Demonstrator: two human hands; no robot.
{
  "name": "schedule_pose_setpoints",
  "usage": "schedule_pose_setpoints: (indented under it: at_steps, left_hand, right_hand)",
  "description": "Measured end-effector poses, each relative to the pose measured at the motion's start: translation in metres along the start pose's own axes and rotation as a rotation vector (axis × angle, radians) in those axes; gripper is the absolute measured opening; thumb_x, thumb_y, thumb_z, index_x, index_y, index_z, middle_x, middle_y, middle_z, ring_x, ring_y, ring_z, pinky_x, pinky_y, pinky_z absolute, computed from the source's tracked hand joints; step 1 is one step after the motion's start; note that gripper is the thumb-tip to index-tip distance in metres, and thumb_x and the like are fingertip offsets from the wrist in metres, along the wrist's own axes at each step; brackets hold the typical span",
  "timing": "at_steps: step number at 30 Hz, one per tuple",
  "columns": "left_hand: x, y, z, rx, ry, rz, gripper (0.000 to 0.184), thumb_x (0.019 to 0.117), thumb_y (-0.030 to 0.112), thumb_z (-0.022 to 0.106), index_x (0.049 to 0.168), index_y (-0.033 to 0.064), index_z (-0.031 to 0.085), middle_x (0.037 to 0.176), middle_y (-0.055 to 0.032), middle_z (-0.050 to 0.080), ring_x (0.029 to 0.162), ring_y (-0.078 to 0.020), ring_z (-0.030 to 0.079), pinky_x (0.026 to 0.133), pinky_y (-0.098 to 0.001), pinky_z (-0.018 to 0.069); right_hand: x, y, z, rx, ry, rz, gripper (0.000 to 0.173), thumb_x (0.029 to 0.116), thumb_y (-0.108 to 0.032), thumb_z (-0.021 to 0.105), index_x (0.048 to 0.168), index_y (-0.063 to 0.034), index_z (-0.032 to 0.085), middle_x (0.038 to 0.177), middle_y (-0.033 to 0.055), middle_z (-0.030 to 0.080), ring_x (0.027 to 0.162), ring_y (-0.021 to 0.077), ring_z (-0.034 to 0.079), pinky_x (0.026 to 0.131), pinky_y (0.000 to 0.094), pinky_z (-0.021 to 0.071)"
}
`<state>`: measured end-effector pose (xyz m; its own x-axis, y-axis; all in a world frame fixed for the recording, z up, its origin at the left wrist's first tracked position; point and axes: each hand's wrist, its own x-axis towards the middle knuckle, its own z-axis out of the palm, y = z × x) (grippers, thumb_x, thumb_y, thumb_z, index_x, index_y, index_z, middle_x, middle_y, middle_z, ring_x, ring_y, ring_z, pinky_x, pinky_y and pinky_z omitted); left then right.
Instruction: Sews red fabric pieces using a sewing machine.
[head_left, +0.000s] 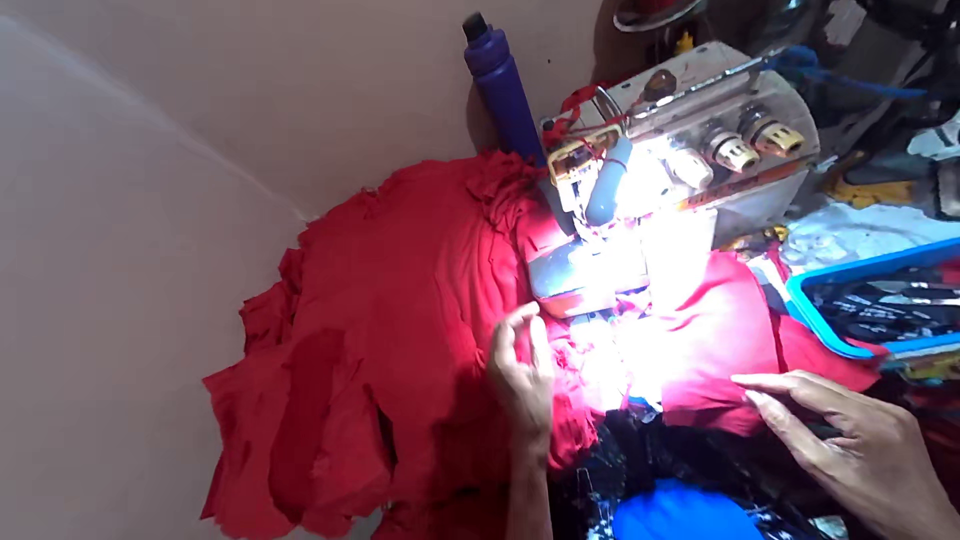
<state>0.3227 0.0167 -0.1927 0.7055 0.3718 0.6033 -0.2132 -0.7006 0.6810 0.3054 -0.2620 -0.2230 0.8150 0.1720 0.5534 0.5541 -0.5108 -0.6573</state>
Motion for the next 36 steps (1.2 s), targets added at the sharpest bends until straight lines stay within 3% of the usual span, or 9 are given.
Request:
schedule_pose_setpoints:
  at_steps: [3,6,9,14,26,29,31,34,36]
  left_hand:
    - [-0.068,0.021,0.002,-0.089,-0.055,0.081,0.016,0.089,0.003,0.065,0.099,-0.0078,0.071,0.099,-0.0141,0.072,0.099,-0.01,0.068,0.092,-0.021,0.0536]
    - [-0.104,0.027,0.006,-0.117,-0.142,0.107,0.012,0.088,0.004,0.067,0.095,-0.0021,0.074,0.096,-0.0104,0.072,0.1,-0.0079,0.067,0.094,-0.0171,0.0509]
    - [-0.104,0.024,0.008,-0.122,-0.198,0.102,0.012,0.0867,0.0,0.067,0.095,-0.004,0.075,0.096,-0.0128,0.072,0.098,-0.0096,0.068,0.093,-0.0176,0.0522]
    - [-0.072,0.028,0.017,-0.095,-0.257,0.098,0.015,0.0874,0.001,0.067,0.098,-0.005,0.075,0.094,-0.0139,0.075,0.091,-0.0095,0.07,0.089,-0.0185,0.0539]
    - [-0.072,0.013,0.025,-0.173,-0.319,0.036,0.012,0.0858,0.0,0.069,0.095,-0.0046,0.075,0.093,-0.0122,0.075,0.091,-0.0087,0.071,0.088,-0.02,0.0555]
    - [-0.069,0.015,0.025,-0.171,-0.318,0.032,0.012,0.0855,0.0,0.07,0.095,-0.0043,0.076,0.093,-0.0117,0.075,0.092,-0.008,0.071,0.09,-0.0197,0.0546]
    - [-0.067,0.016,0.024,-0.178,-0.321,0.022,0.011,0.0861,0.0,0.069,0.094,-0.0043,0.075,0.092,-0.0104,0.075,0.091,-0.0061,0.07,0.089,-0.0186,0.054]
    - [-0.066,0.015,0.026,-0.179,-0.332,0.023,0.012,0.0854,0.0,0.069,0.094,-0.0041,0.076,0.092,-0.0113,0.075,0.092,-0.0074,0.07,0.09,-0.0199,0.0537]
    - [-0.062,0.017,0.029,-0.181,-0.357,0.01,0.012,0.0857,0.0,0.069,0.095,-0.0038,0.076,0.092,-0.0114,0.075,0.09,-0.0073,0.07,0.088,-0.02,0.0546]
  right_hand:
    - [-0.015,0.005,-0.005,-0.014,0.007,-0.008,0.027,0.0964,-0.017,0.055,0.099,-0.0032,0.078,0.086,0.0114,0.074,0.082,0.0092,0.067,0.078,0.0178,0.0491]
    - [-0.026,0.011,0.001,-0.133,-0.028,-0.125,0.025,0.099,-0.021,0.057,0.097,-0.0073,0.078,0.088,0.0116,0.074,0.084,0.0236,0.068,0.075,0.0333,0.0524]
    - [-0.032,0.019,0.02,-0.269,-0.054,-0.359,0.018,0.1022,-0.021,0.057,0.102,-0.013,0.073,0.094,0.012,0.071,0.092,0.0311,0.067,0.079,0.0414,0.0518]
    - [-0.028,0.043,0.055,-0.553,0.03,-0.681,0.017,0.1072,-0.014,0.046,0.119,-0.0162,0.057,0.11,0.0077,0.059,0.1,0.0242,0.054,0.092,0.0343,0.0366]
    - [-0.043,0.045,0.043,-0.194,-0.029,-0.623,0.019,0.106,-0.009,0.05,0.108,-0.0071,0.069,0.109,0.0123,0.076,0.107,0.0284,0.069,0.099,0.0366,0.0504]
    - [-0.037,0.029,0.036,-0.102,-0.121,-0.39,0.02,0.1043,-0.014,0.055,0.098,-0.0102,0.073,0.1,0.0088,0.077,0.103,0.0265,0.07,0.094,0.0384,0.0501]
    - [-0.027,0.012,0.024,0.026,-0.199,-0.191,0.022,0.1006,-0.017,0.061,0.092,-0.0031,0.076,0.095,0.0145,0.077,0.1,0.0315,0.073,0.092,0.0467,0.0543]
    - [-0.025,0.014,0.021,0.161,-0.163,-0.18,0.021,0.0997,-0.025,0.061,0.086,-0.0105,0.068,0.094,0.0058,0.073,0.103,0.0171,0.065,0.096,0.0287,0.0462]
    - [-0.024,0.013,0.012,0.19,-0.208,-0.218,0.022,0.1013,-0.027,0.06,0.089,-0.0128,0.072,0.1,0.0033,0.075,0.107,0.0149,0.065,0.096,0.0275,0.0456]
